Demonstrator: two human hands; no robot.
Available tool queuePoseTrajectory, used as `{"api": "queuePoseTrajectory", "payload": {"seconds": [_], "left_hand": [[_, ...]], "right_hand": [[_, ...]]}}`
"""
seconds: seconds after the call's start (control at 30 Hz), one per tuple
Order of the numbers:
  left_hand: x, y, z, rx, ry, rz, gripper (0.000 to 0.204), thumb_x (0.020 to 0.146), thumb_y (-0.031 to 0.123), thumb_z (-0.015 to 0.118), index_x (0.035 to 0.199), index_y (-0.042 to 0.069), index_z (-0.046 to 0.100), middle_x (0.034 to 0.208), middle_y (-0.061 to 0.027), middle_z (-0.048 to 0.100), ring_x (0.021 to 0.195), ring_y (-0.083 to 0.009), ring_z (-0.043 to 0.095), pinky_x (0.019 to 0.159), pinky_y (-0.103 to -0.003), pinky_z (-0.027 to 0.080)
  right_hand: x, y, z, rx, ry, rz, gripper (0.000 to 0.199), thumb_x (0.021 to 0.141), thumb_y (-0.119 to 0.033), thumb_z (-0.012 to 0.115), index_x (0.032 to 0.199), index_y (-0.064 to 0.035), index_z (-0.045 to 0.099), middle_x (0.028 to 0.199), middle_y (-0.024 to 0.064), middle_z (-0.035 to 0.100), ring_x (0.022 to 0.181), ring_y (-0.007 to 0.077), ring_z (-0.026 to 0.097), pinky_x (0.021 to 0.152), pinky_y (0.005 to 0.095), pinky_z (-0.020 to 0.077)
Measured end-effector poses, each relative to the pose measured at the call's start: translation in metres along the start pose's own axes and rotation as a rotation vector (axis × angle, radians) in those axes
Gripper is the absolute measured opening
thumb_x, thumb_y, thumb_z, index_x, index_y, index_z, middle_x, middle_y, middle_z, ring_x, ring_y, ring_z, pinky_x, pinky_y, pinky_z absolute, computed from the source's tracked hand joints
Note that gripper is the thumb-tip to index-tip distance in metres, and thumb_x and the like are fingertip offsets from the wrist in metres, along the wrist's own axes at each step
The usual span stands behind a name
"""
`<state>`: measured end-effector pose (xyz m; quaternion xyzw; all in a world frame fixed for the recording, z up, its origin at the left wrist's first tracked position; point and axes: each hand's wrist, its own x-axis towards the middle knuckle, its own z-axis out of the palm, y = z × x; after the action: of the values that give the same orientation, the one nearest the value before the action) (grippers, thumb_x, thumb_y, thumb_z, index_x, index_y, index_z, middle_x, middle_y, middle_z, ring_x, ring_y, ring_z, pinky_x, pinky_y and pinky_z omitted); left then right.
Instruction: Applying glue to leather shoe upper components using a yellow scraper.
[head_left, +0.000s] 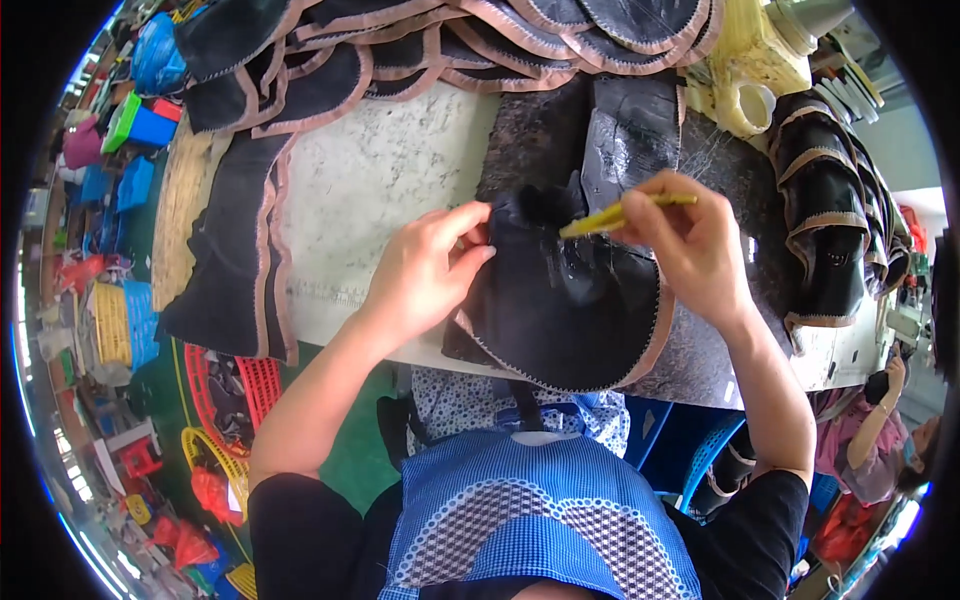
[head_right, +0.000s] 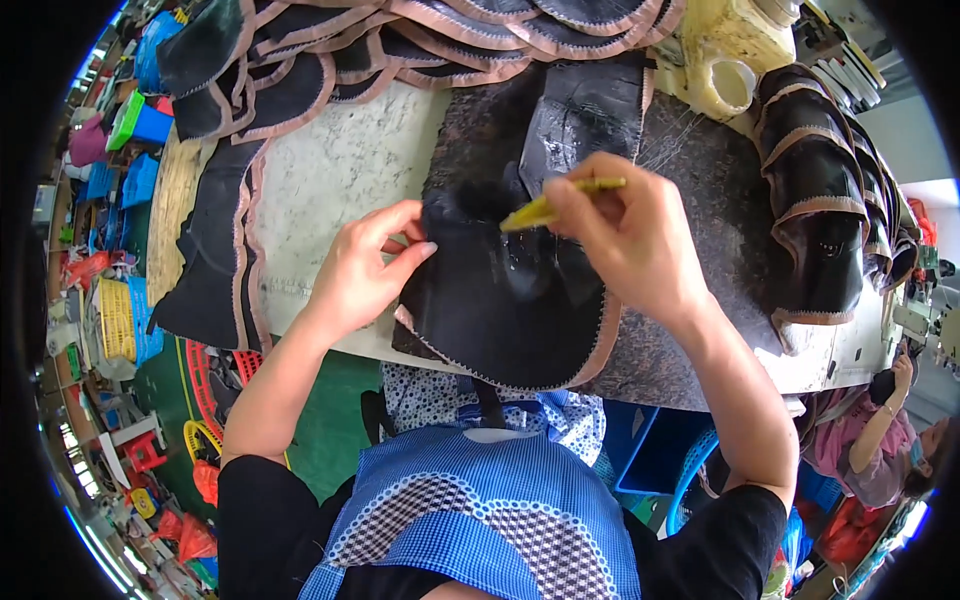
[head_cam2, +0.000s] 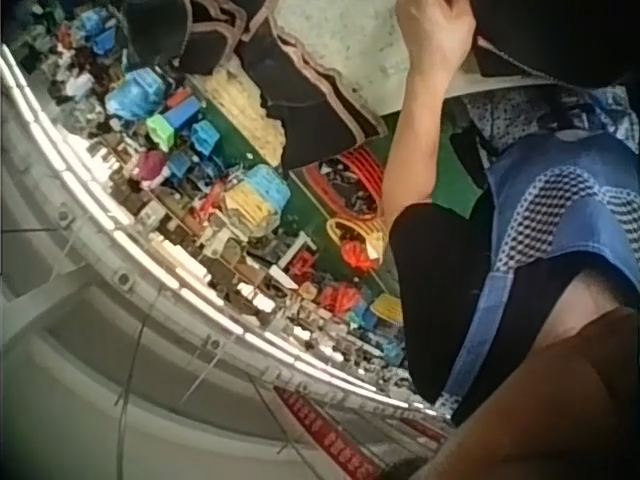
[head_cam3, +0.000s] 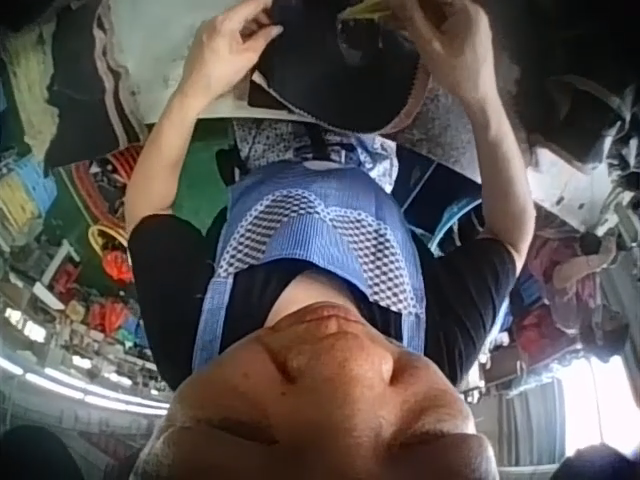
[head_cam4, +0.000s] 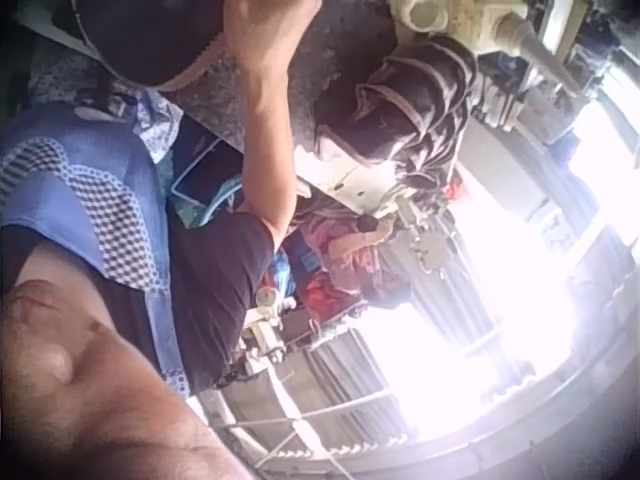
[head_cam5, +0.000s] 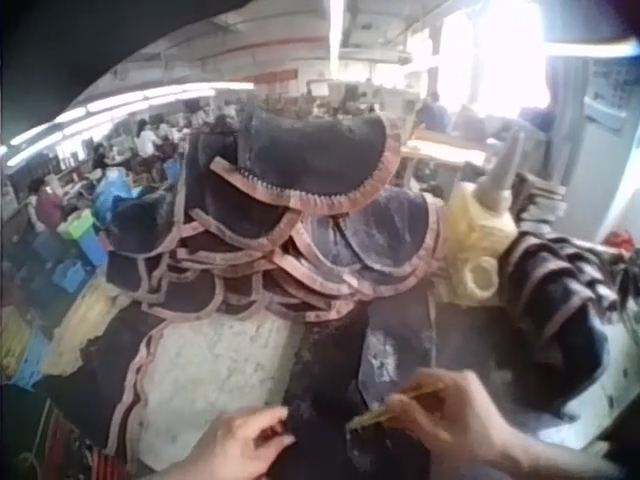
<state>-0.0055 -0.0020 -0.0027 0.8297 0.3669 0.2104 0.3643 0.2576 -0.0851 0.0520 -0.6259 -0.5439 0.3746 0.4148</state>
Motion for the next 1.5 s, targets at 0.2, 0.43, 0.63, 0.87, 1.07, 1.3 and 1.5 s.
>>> {"api": "queuePoseTrajectory", "payload": {"seconds": [0.2,0.43,0.63,0.87,1.07,1.3,1.5], "left_hand": [[-0.003,-0.005,-0.006,-0.248,-0.068,-0.097,0.027,0.089,-0.001,0.07,0.114,-0.006,0.061,0.089,-0.0098,0.072,0.079,-0.0133,0.068,0.072,-0.03,0.058],[0.001,-0.011,-0.002,-0.25,-0.089,-0.125,0.028,0.09,-0.002,0.068,0.117,-0.004,0.061,0.094,-0.0112,0.074,0.086,-0.0136,0.069,0.075,-0.029,0.057],[0.007,-0.012,-0.009,-0.248,-0.156,-0.098,0.03,0.092,0.0,0.066,0.121,-0.002,0.061,0.097,-0.0119,0.074,0.089,-0.0162,0.07,0.079,-0.03,0.056],[0.016,0.0,-0.003,-0.078,-0.108,0.053,0.034,0.094,0.002,0.062,0.127,-0.001,0.057,0.099,-0.0146,0.071,0.086,-0.0221,0.07,0.078,-0.034,0.055],[0.018,0.028,-0.01,0.02,-0.046,0.218,0.033,0.095,0.001,0.061,0.127,-0.001,0.057,0.105,-0.0163,0.069,0.089,-0.0279,0.07,0.077,-0.036,0.055],[0.029,0.053,-0.007,0.124,-0.039,0.303,0.03,0.093,-0.003,0.058,0.122,-0.003,0.059,0.103,-0.017,0.062,0.085,-0.0361,0.066,0.073,-0.042,0.052],[0.026,0.057,-0.008,0.159,-0.022,0.249,0.031,0.094,0.001,0.055,0.125,0.0,0.055,0.106,-0.0189,0.061,0.092,-0.0404,0.064,0.076,-0.047,0.052]], "right_hand": [[-0.016,-0.025,0.008,0.043,-0.211,0.173,0.031,0.1,-0.024,0.065,0.094,0.0063,0.067,0.083,0.0139,0.074,0.073,0.0157,0.074,0.06,0.0245,0.0567],[-0.007,-0.012,0.043,0.041,-0.038,0.01,0.025,0.1,-0.018,0.065,0.098,0.0066,0.067,0.08,0.0111,0.073,0.073,0.0114,0.071,0.063,0.0232,0.0551],[-0.03,-0.031,0.026,-0.415,-0.582,0.121,0.027,0.092,-0.022,0.071,0.082,0.0031,0.071,0.069,0.012,0.07,0.059,0.0141,0.068,0.052,0.0302,0.05],[-0.02,-0.017,0.014,-0.258,-0.26,0.073,0.027,0.093,-0.022,0.07,0.083,0.0033,0.07,0.068,0.0095,0.068,0.06,0.0125,0.065,0.055,0.0295,0.0501],[-0.05,-0.012,-0.012,0.121,-0.06,0.121,0.021,0.097,-0.015,0.065,0.096,0.0056,0.066,0.084,0.0118,0.073,0.074,0.0134,0.071,0.067,0.0248,0.0568],[-0.089,0.004,-0.033,0.119,-0.152,0.253,0.026,0.094,-0.02,0.069,0.095,0.0051,0.066,0.086,0.0128,0.073,0.07,0.0159,0.071,0.066,0.0273,0.0597],[-0.105,0.02,-0.024,-0.11,0.134,0.095,0.021,0.097,-0.017,0.065,0.089,0.0029,0.064,0.076,0.0117,0.072,0.07,0.0156,0.072,0.058,0.0259,0.0558]]}}
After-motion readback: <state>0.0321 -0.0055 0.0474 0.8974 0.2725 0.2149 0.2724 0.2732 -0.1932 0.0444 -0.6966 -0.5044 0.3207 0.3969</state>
